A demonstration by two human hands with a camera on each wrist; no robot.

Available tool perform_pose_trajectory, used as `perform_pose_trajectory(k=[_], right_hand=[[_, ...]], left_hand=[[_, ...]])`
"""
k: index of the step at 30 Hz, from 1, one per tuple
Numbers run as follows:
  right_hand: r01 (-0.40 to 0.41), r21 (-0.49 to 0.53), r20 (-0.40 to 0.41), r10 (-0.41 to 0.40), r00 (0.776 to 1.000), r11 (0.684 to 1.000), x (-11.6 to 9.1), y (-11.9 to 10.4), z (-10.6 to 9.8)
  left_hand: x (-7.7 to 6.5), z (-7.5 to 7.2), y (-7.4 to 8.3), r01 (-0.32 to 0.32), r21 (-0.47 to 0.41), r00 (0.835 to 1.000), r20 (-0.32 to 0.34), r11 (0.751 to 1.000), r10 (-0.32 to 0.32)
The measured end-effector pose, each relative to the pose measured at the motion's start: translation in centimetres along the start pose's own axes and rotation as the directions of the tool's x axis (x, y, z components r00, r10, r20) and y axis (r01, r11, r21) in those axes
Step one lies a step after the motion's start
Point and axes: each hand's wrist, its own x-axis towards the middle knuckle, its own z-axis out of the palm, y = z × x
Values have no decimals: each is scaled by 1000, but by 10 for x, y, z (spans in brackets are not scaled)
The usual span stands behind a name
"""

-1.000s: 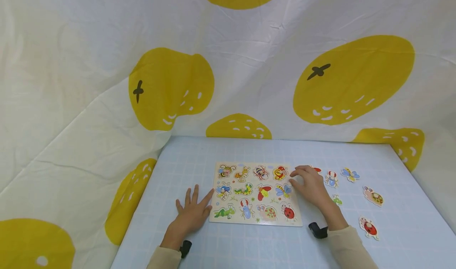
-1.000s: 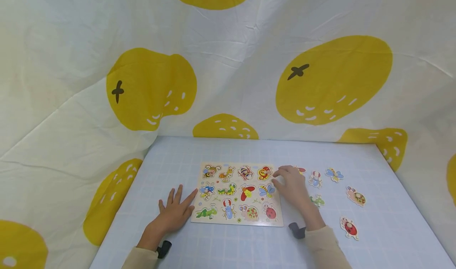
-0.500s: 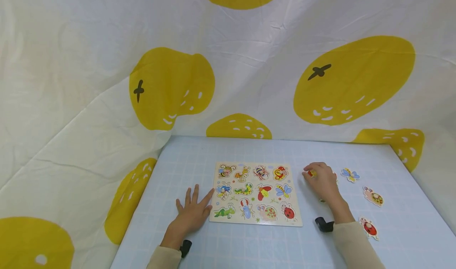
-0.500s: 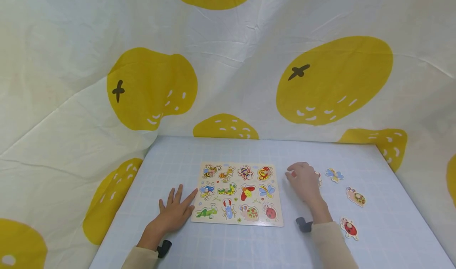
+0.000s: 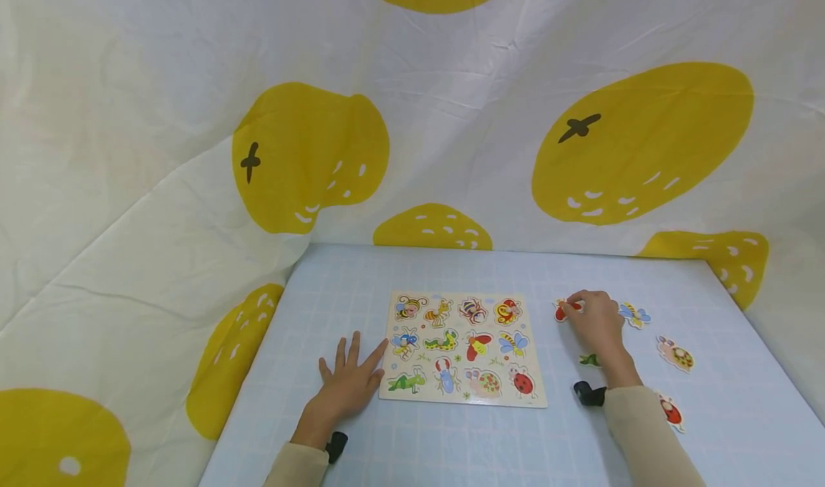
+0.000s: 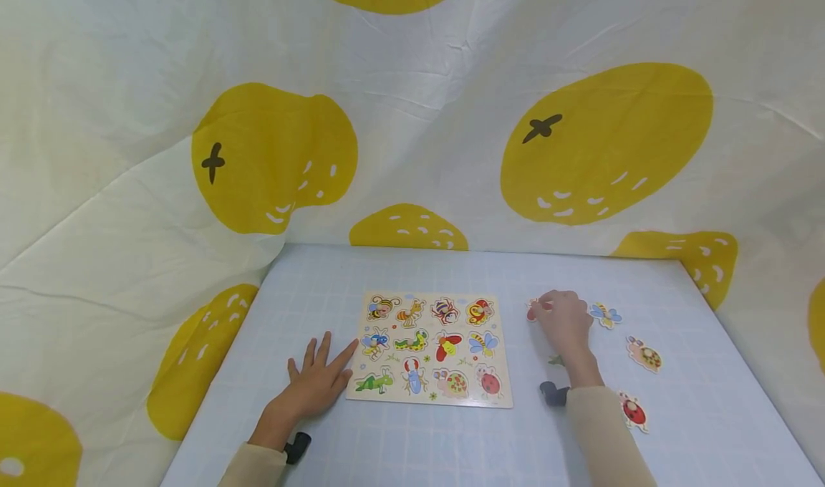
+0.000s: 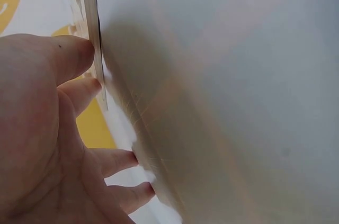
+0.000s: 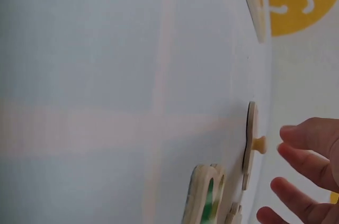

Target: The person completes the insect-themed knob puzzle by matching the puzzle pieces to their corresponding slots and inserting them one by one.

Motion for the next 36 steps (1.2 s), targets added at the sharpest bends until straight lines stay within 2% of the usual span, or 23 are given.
perform_pose_trajectory(k=[8, 15, 36], right_hand=[[-66, -11, 22, 66, 998, 998, 5, 4, 3], [-66, -49, 33, 68, 997, 997, 10, 7, 7], [-67, -79, 47, 71, 996, 995, 12, 6, 10]], left_hand=[[0, 0, 0, -3, 0, 1000, -2, 1000, 3], [1, 0, -1, 3, 0, 1000, 0, 1000, -3], [1, 1, 0, 12, 9, 1000, 5, 1000, -12]])
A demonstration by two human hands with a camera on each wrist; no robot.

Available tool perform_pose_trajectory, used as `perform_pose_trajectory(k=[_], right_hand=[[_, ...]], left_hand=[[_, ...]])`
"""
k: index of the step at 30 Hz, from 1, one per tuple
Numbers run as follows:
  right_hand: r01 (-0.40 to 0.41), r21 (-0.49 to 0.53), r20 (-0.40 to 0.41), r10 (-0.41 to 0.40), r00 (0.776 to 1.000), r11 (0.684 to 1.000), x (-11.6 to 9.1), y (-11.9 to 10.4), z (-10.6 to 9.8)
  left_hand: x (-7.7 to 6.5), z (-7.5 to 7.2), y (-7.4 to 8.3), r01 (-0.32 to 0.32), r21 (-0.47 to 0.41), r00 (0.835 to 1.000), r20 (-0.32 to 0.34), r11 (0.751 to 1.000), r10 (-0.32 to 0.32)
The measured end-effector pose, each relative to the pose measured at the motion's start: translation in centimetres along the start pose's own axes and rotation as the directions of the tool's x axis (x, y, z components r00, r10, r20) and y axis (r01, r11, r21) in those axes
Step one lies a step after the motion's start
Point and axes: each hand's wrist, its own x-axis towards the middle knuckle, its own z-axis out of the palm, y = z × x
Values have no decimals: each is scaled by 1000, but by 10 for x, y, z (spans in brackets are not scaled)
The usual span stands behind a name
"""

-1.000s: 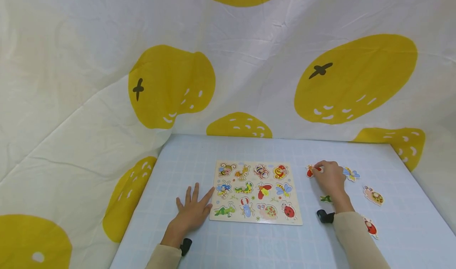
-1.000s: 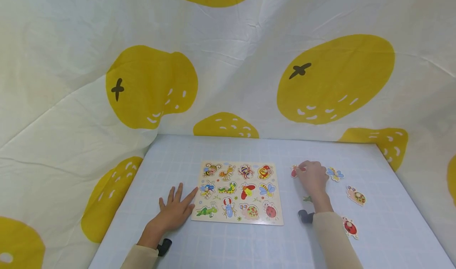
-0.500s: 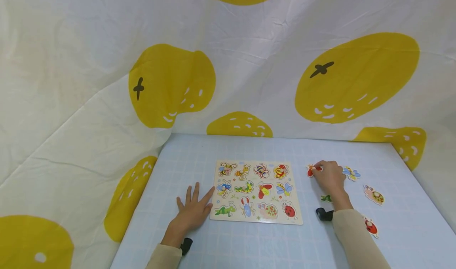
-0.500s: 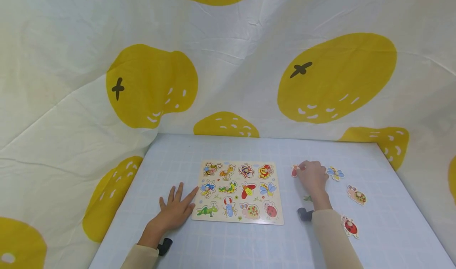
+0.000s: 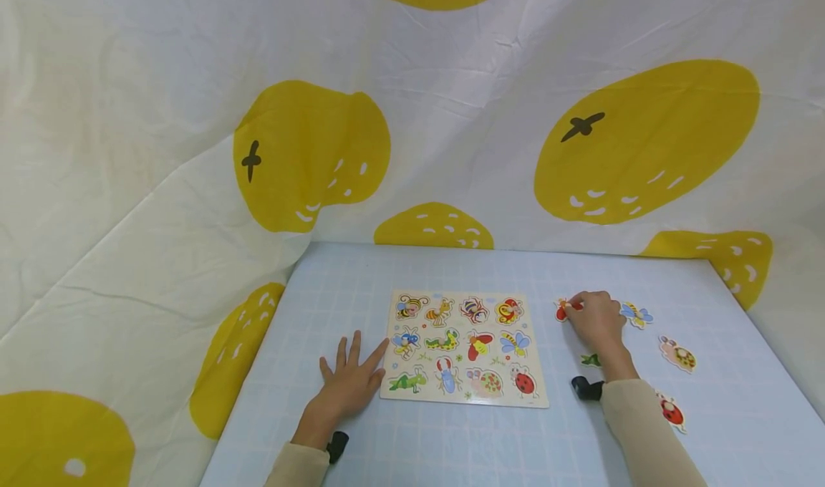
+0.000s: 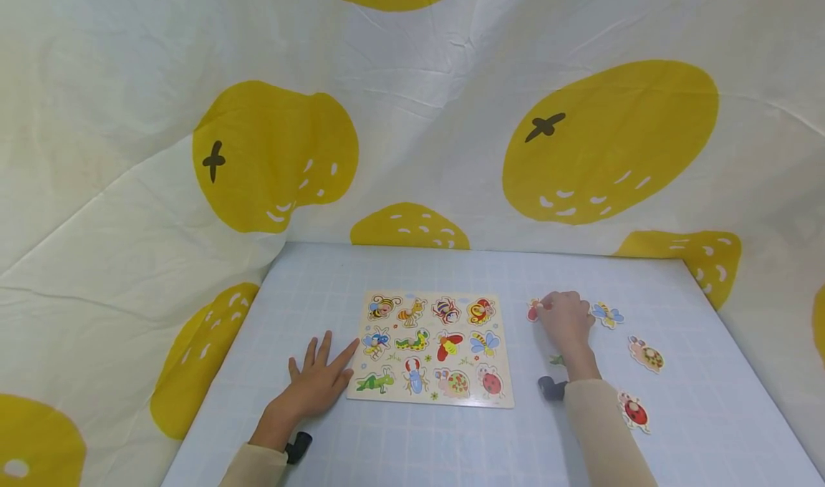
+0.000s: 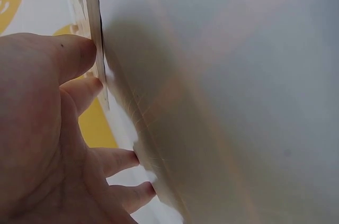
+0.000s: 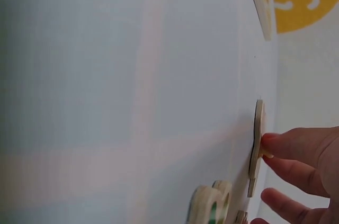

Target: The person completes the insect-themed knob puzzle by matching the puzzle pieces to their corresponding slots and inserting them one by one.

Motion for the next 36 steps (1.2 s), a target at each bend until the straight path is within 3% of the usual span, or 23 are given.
perform_pose_trajectory(k=[18, 36], right_hand=[[45, 46, -26, -44, 999, 998, -12, -6, -2], [121, 29, -75, -119, 990, 992, -28, -30, 2]], left_hand=[[0, 1, 0, 4, -10, 1000, -5, 1000, -4], [2, 3, -2, -9, -7, 1000, -9, 1000, 9]])
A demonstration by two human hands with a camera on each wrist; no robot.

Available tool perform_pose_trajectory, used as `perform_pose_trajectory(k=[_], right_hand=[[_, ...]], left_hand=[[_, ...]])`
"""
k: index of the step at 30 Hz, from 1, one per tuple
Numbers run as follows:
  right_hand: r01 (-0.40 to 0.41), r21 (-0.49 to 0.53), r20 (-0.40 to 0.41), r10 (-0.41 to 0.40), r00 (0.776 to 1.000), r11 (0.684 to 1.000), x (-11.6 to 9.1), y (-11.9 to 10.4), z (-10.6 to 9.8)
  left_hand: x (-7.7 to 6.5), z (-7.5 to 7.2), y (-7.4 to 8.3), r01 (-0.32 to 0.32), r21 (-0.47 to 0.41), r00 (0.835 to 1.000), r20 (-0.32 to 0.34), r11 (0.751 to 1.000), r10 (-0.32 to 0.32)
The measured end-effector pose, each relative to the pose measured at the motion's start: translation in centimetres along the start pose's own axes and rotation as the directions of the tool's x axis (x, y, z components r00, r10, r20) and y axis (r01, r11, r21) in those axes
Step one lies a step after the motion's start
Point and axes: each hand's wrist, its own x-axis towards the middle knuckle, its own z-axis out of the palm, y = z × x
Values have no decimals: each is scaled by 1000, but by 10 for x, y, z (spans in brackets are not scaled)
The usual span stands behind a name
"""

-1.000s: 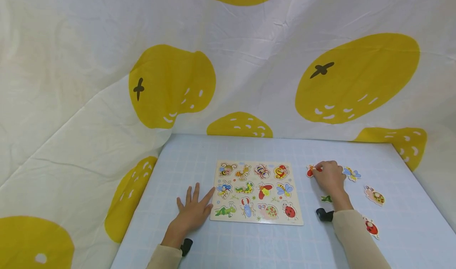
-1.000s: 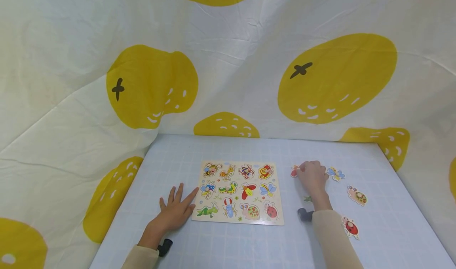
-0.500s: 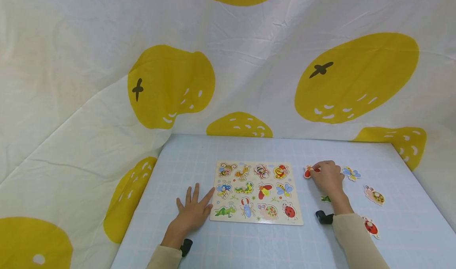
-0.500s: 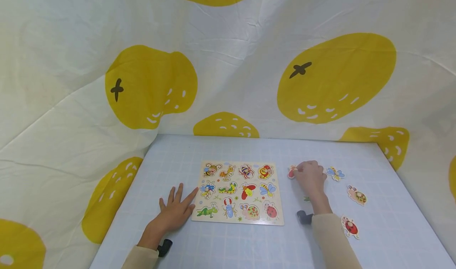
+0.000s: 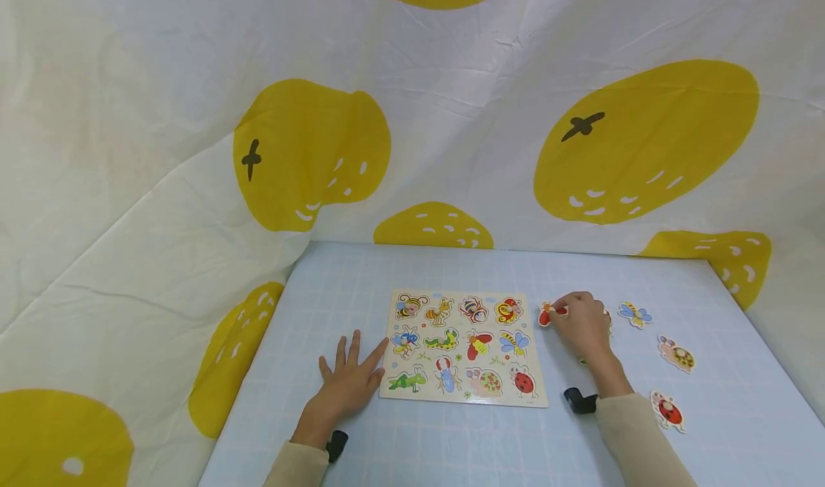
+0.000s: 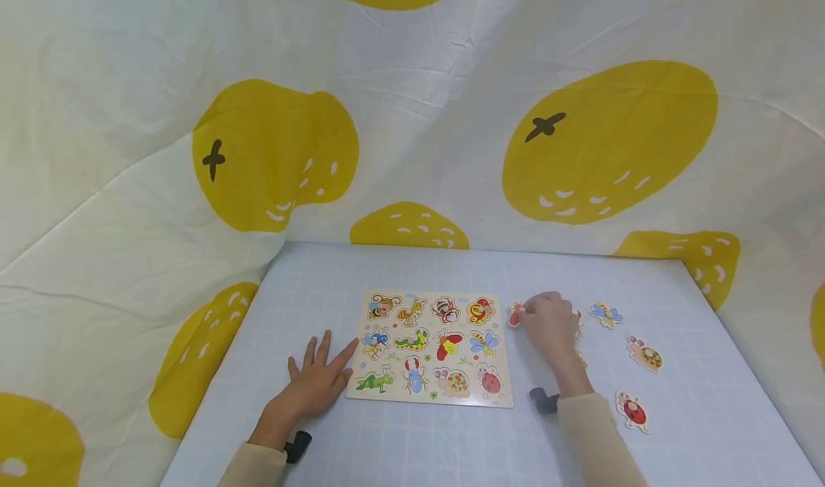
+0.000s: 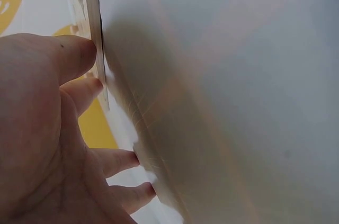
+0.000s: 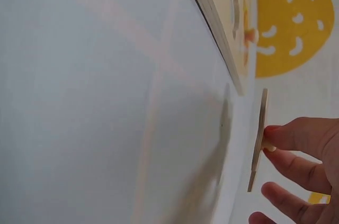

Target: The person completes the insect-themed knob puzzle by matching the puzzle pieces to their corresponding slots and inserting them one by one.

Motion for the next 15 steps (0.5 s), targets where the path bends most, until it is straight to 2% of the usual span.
perform_pose_trajectory(k=[15], right_hand=[[64, 10, -8, -64, 998, 998, -10, -18, 4]], left_hand=[[-3, -3, 2, 3, -2, 1000, 1, 1000, -3]])
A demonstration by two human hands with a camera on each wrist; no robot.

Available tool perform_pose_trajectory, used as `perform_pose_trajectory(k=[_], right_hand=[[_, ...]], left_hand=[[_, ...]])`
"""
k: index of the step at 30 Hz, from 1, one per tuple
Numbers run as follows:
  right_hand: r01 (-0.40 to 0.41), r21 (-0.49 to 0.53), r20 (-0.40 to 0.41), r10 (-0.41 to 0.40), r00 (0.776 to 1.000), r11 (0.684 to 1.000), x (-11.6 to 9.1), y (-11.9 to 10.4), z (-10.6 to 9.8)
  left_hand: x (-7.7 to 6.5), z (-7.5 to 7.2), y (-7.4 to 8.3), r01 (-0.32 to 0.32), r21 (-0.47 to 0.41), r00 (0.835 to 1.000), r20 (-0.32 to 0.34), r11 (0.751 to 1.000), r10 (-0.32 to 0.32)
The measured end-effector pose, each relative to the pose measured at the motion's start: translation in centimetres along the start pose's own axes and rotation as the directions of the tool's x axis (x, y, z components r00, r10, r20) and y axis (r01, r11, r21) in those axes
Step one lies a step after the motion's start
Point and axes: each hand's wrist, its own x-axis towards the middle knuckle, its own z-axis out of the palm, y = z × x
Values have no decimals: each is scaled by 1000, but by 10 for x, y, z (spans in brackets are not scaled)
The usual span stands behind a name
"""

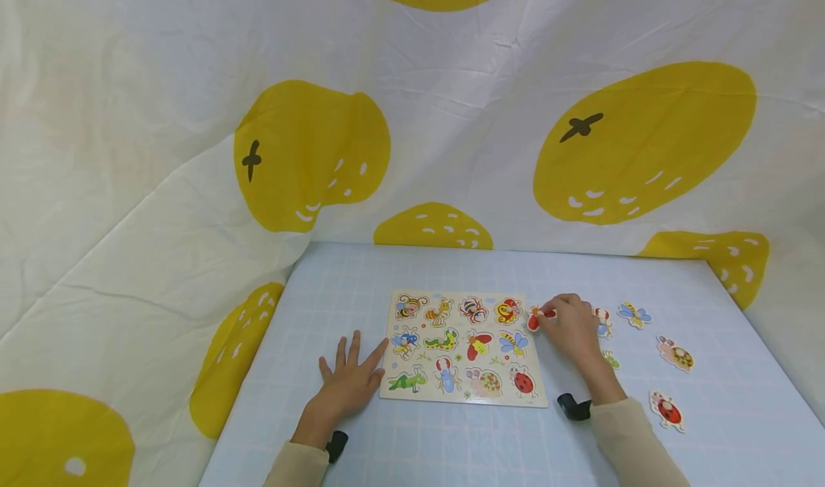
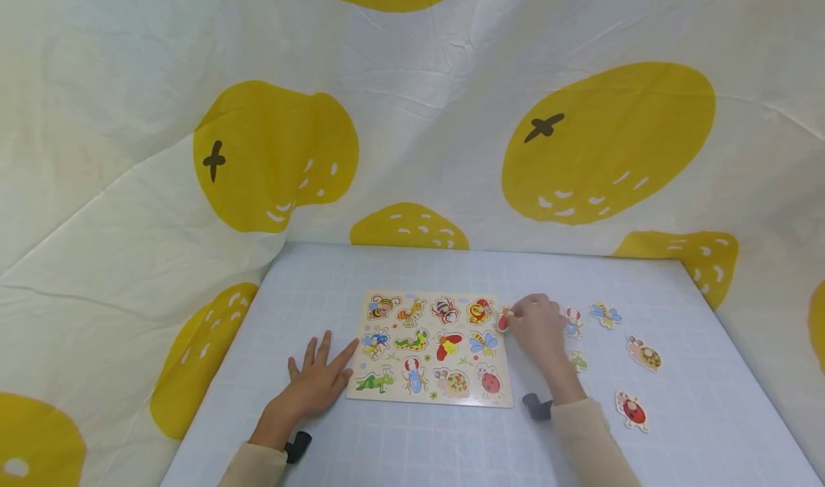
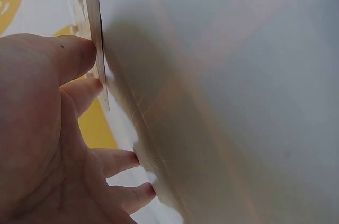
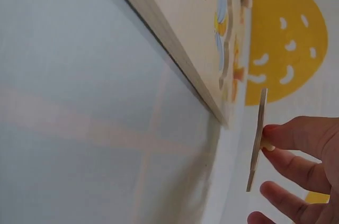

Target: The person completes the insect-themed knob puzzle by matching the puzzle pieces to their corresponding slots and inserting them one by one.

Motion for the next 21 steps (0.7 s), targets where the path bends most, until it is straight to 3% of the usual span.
perform_pose_trajectory(k=[21], right_hand=[[115, 33, 18, -115, 993, 993, -12, -38, 12]], left_hand=[[2, 2, -2, -8, 0, 1000, -7, 1000, 8]])
